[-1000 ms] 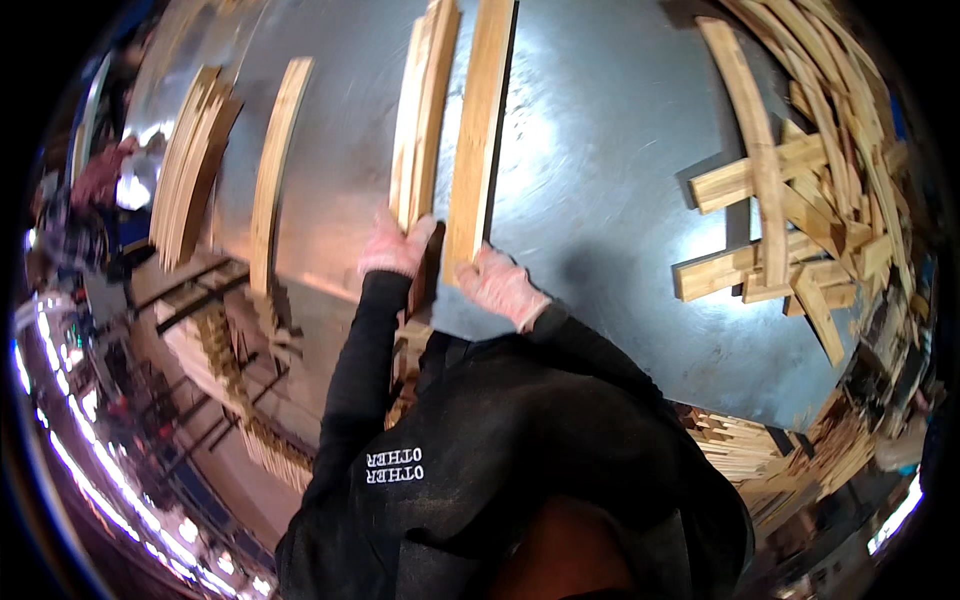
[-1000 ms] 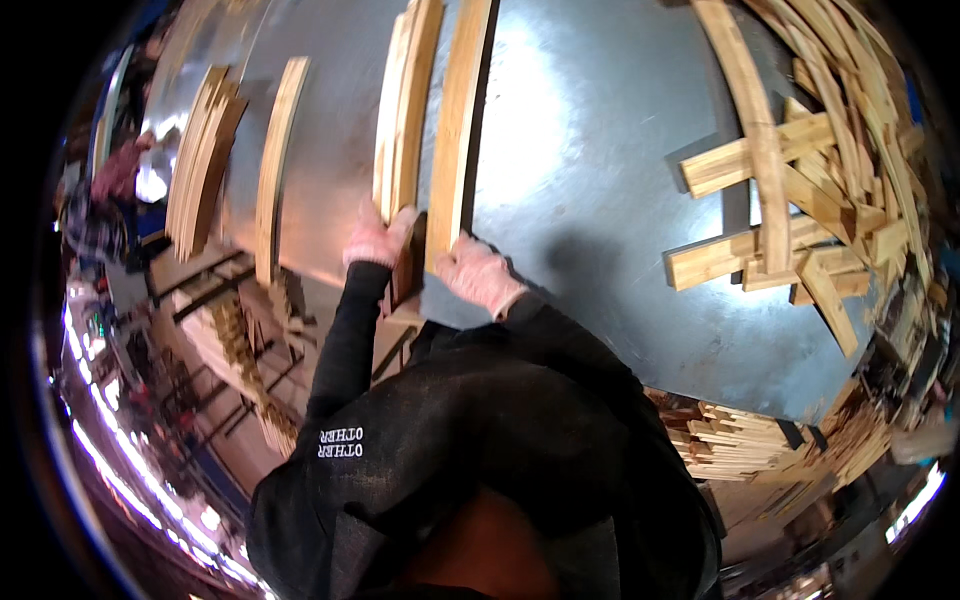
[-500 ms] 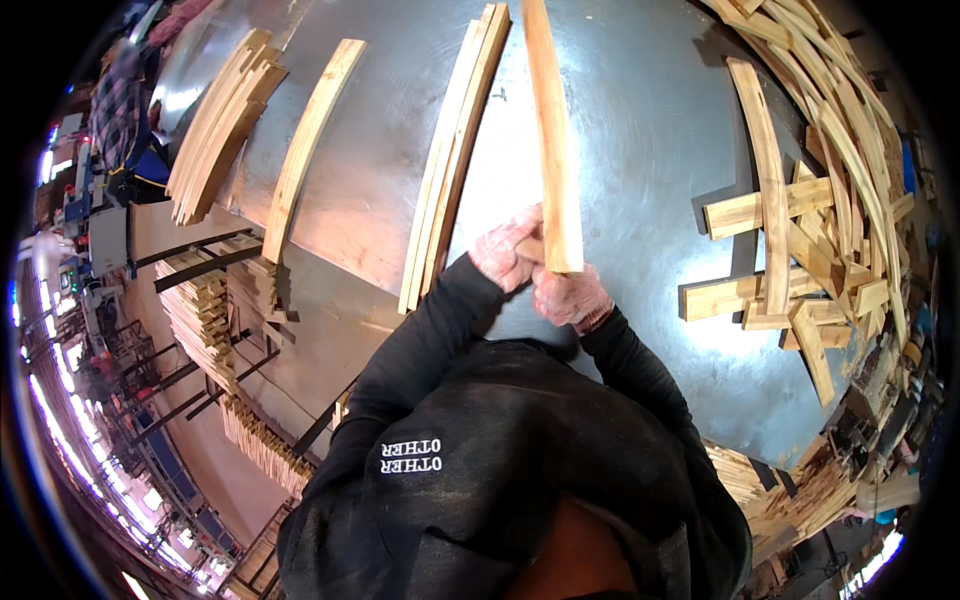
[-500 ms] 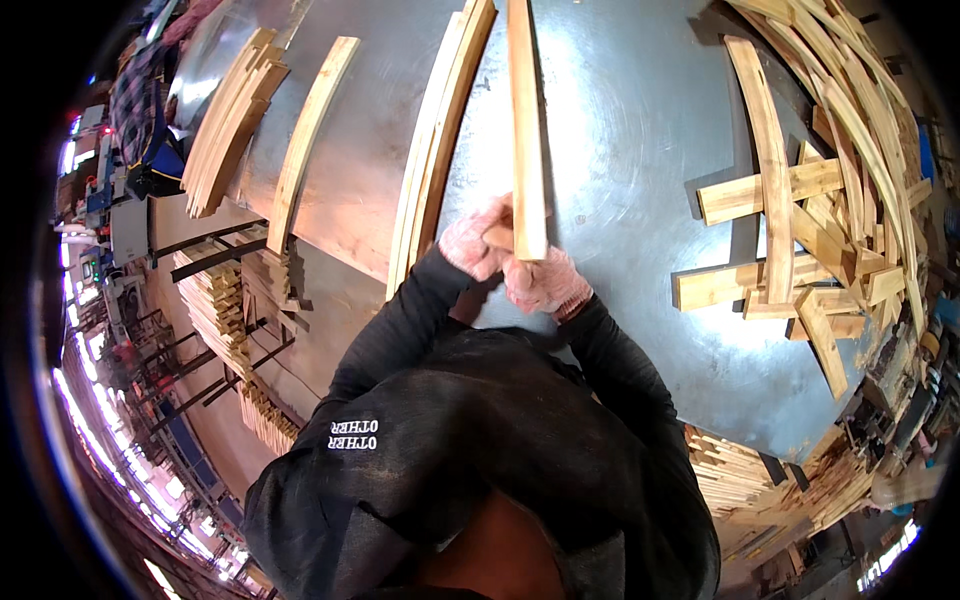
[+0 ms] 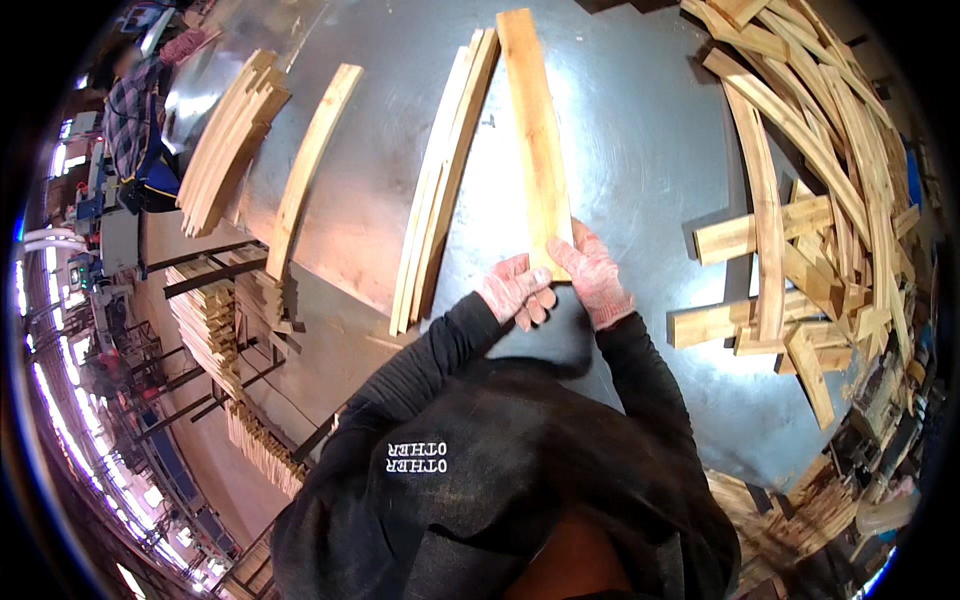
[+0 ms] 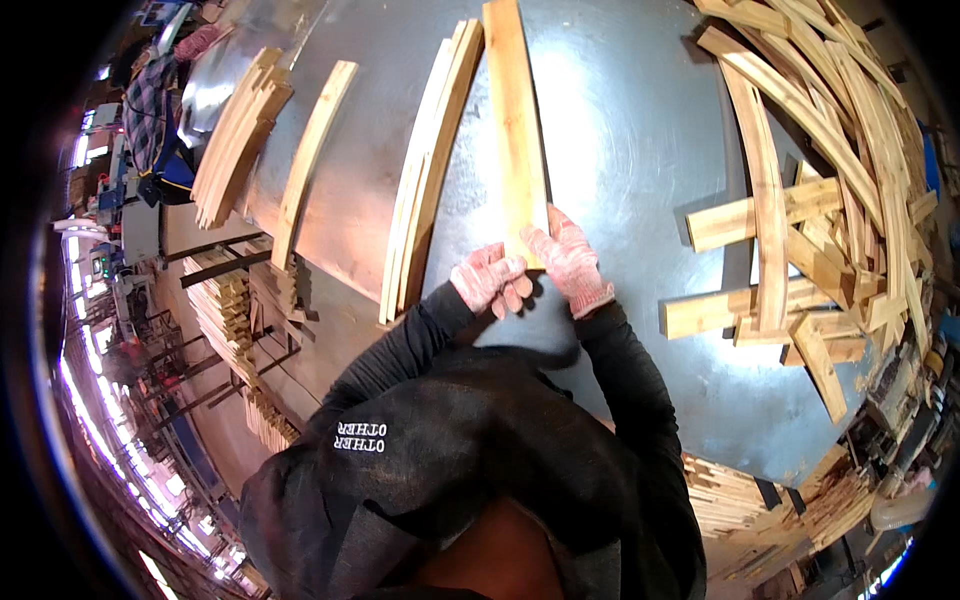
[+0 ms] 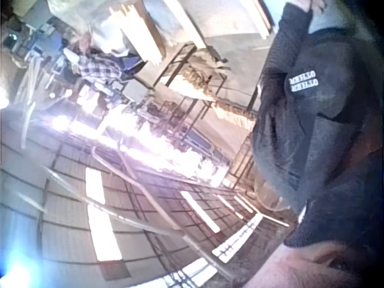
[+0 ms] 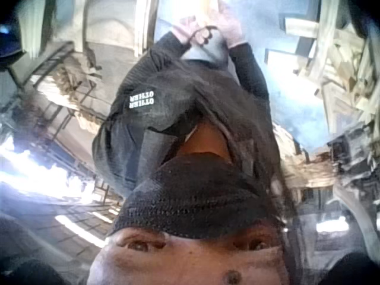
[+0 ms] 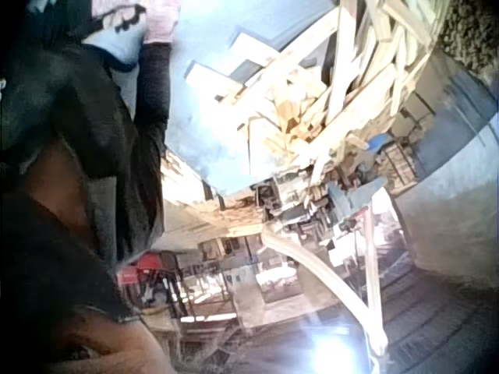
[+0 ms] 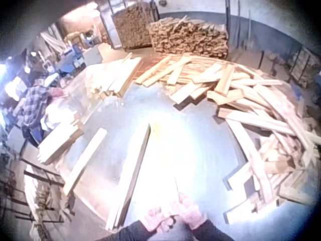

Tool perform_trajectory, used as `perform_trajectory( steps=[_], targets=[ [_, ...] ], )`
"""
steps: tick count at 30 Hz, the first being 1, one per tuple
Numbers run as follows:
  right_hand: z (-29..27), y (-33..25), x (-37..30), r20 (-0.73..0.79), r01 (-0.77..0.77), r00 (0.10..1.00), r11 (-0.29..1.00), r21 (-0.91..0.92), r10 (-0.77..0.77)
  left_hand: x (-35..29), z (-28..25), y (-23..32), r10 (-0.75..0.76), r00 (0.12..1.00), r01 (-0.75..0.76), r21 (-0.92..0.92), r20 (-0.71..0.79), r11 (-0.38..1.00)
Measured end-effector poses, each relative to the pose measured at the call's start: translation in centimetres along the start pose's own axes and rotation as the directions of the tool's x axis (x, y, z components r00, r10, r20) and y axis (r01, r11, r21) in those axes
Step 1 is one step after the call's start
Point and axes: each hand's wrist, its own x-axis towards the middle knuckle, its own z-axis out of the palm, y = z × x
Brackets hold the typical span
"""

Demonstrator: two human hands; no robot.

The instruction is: The person sorts wooden planks on a metal table, picking them up from a pile, inspecting them, and stacking them neatly. They handle the planks one by one or in small groups, organizing them into a growing stack.

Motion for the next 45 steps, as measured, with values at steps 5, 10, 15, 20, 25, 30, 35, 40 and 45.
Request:
perform_trajectory(
  steps=[5, 10, 15, 20, 25, 30, 35, 40, 45],
  targets=[
    [1.8, -1.7, 1.0, 0.024, 0.049, 0.999, 0.993, -0.103, -0.047, -2.4, 0.3, 3.3, 0.085, 0.993, -0.082, 0.045, -0.076, 0.996],
    [4.2, 0.0, 5.5, 0.035, 0.201, 0.978, 0.977, 0.077, -0.204, -2.9, -2.3, 5.6, 0.516, 0.830, -0.186, 0.770, -0.209, 0.611],
    [7.4, 1.5, 6.7, -0.237, -0.201, 0.971, 0.609, -0.767, 0.021, -6.4, -6.3, 0.3, 0.213, 0.962, 0.110, 0.953, -0.173, 0.282],
    [12.4, 9.5, 5.5, 0.104, 0.030, 0.949, 0.241, -0.970, 0.298, -7.5, -15.5, 1.3, 0.581, 0.692, -0.137, 0.712, -0.428, 0.688],
    [4.2, -5.7, 5.8, -0.128, -0.116, 0.990, -0.160, -0.980, 0.067, -5.0, -15.6, -1.4, 0.354, 0.737, 0.381, 0.787, -0.575, 0.485],
    [-21.1, -15.3, 1.5, -0.626, -0.820, 0.176, 0.239, -0.520, -0.760, -4.0, -11.4, 1.2, 0.756, 0.614, 0.274, 0.960, -0.225, 0.063],
    [-21.1, -15.2, -2.5, -0.770, -0.674, 0.329, 0.436, -0.597, -0.546, 1.6, -1.8, 5.5, 0.573, 0.785, -0.262, 0.712, -0.235, 0.651],
    [-20.0, -9.6, -14.9, -0.521, -0.534, 0.642, 0.160, -0.830, -0.562, 6.5, 15.7, 9.5, 0.707, 0.429, -0.638, 0.742, 0.563, -0.205],
    [-23.1, -11.7, -24.2, 0.202, -0.090, 0.828, -0.480, -0.872, -0.522, 9.6, 21.7, 11.9, 0.292, 0.506, -0.502, 0.552, 0.812, -0.666]
  ],
)
